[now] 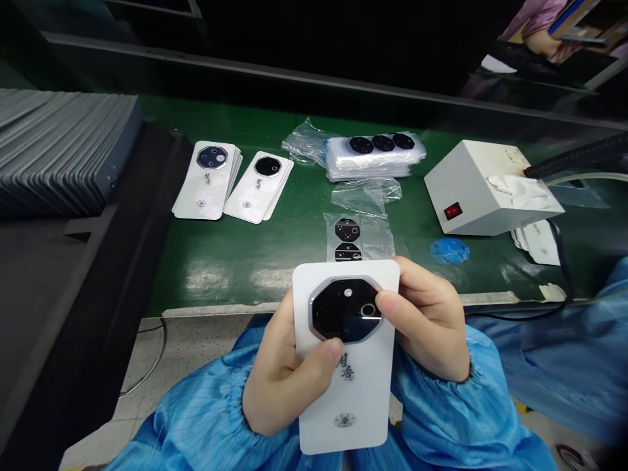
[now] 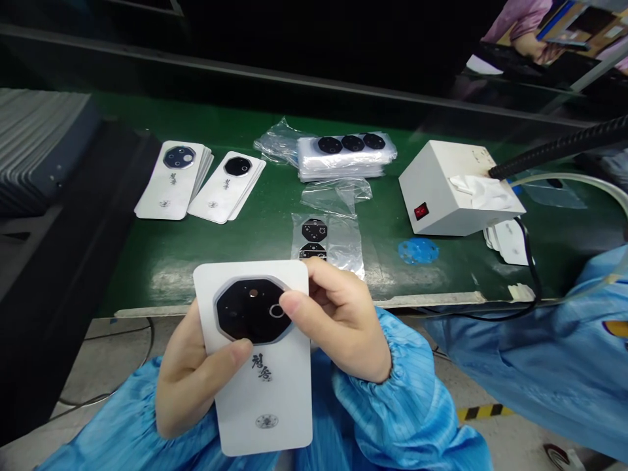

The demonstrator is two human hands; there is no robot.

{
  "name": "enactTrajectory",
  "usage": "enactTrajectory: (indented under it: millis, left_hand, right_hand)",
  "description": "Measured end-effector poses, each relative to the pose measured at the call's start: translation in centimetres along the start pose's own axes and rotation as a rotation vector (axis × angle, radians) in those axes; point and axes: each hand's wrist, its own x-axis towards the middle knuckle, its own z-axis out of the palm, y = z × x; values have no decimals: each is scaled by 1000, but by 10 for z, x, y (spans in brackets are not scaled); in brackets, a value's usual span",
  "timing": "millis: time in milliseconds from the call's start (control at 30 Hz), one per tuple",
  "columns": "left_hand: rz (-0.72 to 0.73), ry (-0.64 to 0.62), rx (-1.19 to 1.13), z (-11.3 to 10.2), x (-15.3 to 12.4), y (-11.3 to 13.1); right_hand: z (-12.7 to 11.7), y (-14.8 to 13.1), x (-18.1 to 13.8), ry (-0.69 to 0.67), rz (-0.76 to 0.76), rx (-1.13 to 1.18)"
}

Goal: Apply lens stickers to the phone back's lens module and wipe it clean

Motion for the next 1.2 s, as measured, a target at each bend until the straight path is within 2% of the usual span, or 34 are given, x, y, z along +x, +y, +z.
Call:
enactTrajectory:
  millis: [133, 400, 600, 733, 800, 867, 1000, 1200]
  left_hand:
    - [3, -43, 16, -2, 0, -1]
    - [-7, -17, 28, -4, 1, -3]
    - [29, -63, 6, -4, 2, -6]
    - [62, -107, 110, -13, 7, -4]
    - [111, -206, 224, -19, 12, -1]
    - [202, -249, 336, -24, 18, 3]
    - [368, -210, 511, -28, 25, 9]
    - [470, -253, 669, -26, 24, 4]
  right_hand:
    - [-1, -1, 0, -2, 11, -13]
    - [-1, 0, 0, -13, 17, -56]
    - [0, 1, 0, -14, -31, -115]
    - [0, 1, 2, 8, -82, -210]
    - [0, 0, 2, -2, -108, -243]
    - [0, 0, 3, -27, -128, -252]
    - [2, 1, 3, -82, -136, -191]
    - [7, 7, 4, -107, -210, -99]
